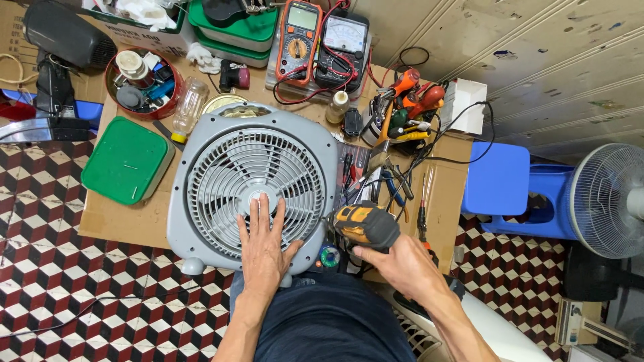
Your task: Repairing a circular box fan by disassembling the front grill and internal components.
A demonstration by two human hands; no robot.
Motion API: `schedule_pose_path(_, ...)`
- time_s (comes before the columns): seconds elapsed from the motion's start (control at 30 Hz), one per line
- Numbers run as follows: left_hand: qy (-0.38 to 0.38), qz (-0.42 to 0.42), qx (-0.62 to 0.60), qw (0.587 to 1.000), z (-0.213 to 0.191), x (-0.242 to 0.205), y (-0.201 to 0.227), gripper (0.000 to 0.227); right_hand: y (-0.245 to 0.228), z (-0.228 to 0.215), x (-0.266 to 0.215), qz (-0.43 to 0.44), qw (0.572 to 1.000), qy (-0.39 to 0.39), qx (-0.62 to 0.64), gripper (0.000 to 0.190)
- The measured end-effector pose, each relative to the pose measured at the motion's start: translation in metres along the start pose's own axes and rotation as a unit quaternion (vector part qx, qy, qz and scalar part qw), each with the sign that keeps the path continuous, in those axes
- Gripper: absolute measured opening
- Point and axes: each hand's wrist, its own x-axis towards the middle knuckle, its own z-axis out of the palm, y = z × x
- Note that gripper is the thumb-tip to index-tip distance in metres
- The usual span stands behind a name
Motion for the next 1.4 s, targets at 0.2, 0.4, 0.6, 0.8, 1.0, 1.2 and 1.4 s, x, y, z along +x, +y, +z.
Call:
schedule_pose_path(0.2, 0.008, 0.012, -0.005, 1.000, 0.001, 0.002, -0.004, 0.097, 0.010, -0.009, 0.011, 0.015, 0.995, 0.060, 0.083, 0.040)
schedule_pose_path(0.4, -0.006, 0.004, 0.000, 1.000, -0.001, 0.004, -0.006, 0.098, 0.008, -0.002, 0.019, -0.061, 0.989, 0.076, 0.112, 0.042)
schedule_pose_path(0.6, -0.014, -0.008, 0.001, 1.000, -0.001, 0.004, -0.008, 0.099, -0.004, -0.001, 0.022, -0.014, 0.996, 0.030, 0.078, 0.041)
schedule_pose_path(0.8, -0.007, -0.009, -0.010, 1.000, -0.003, 0.004, -0.005, 0.099, -0.004, 0.004, 0.037, -0.015, 0.999, 0.026, 0.033, 0.039)
schedule_pose_path(1.0, -0.013, -0.017, -0.008, 1.000, 0.002, 0.005, -0.003, 0.100, -0.024, 0.001, 0.036, -0.072, 0.995, 0.044, -0.060, 0.052)
schedule_pose_path(1.2, -0.010, -0.020, -0.007, 1.000, 0.005, 0.006, 0.000, 0.100, -0.021, -0.008, 0.055, -0.057, 0.997, 0.006, -0.055, 0.050)
schedule_pose_path(1.4, -0.013, -0.017, 0.006, 1.000, 0.006, 0.006, 0.002, 0.097, -0.017, -0.001, 0.056, -0.048, 0.998, -0.003, -0.038, 0.054)
